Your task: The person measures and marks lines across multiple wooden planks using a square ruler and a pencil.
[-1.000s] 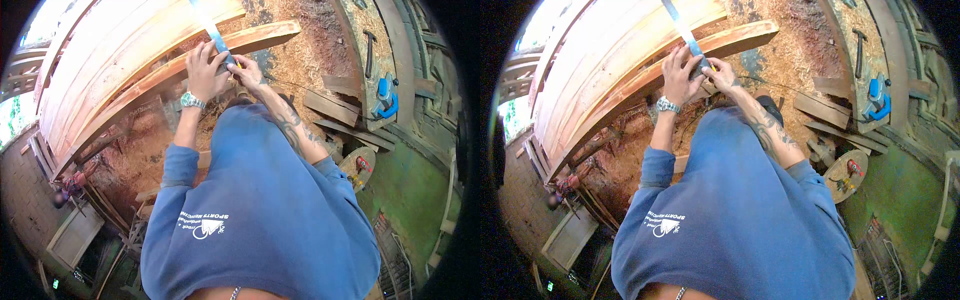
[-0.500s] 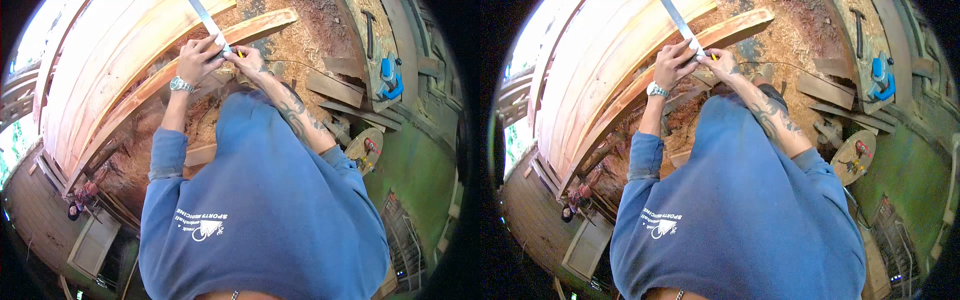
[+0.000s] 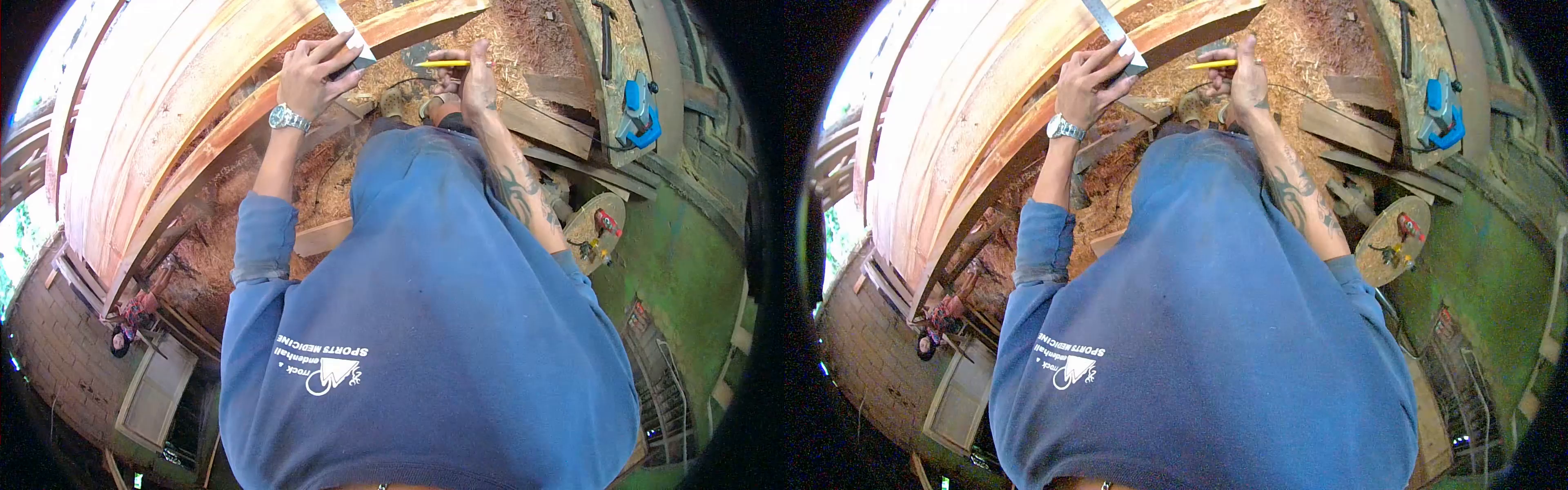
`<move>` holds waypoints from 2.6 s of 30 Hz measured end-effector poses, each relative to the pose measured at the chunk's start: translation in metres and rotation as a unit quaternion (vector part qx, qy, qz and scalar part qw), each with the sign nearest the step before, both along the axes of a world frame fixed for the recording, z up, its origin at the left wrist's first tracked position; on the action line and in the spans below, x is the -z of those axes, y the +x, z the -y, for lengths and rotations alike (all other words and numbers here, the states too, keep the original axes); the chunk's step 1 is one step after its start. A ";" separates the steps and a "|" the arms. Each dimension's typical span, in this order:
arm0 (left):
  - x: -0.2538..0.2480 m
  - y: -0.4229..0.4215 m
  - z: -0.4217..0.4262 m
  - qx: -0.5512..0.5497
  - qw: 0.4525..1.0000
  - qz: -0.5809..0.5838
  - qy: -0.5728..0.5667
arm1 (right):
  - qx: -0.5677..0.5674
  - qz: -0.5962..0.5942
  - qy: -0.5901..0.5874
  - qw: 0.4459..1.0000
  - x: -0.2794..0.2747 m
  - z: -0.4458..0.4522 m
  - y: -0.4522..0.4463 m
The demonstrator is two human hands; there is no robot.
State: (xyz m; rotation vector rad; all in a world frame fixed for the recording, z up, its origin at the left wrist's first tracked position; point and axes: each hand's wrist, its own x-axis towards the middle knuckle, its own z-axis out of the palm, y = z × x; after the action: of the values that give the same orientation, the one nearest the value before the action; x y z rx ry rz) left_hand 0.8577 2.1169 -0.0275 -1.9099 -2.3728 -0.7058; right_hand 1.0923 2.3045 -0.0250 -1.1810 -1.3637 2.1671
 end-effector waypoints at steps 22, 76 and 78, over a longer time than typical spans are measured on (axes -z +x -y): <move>-0.006 0.006 0.002 -0.002 0.999 -0.018 -0.027 | -0.168 0.000 0.561 0.811 -0.022 0.020 -0.079; 0.009 0.004 0.015 -0.008 0.999 -0.038 -0.006 | -0.223 0.107 0.395 0.885 -0.062 0.012 -0.054; 0.009 0.005 0.015 -0.010 0.999 -0.040 -0.010 | -0.220 0.103 0.401 0.883 -0.063 0.013 -0.055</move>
State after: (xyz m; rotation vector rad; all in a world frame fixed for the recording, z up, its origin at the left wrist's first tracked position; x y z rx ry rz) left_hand 0.8624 2.1022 -0.0365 -1.8826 -2.3562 -0.5948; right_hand 1.0374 2.2914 0.0376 -0.8128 -2.4768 1.4006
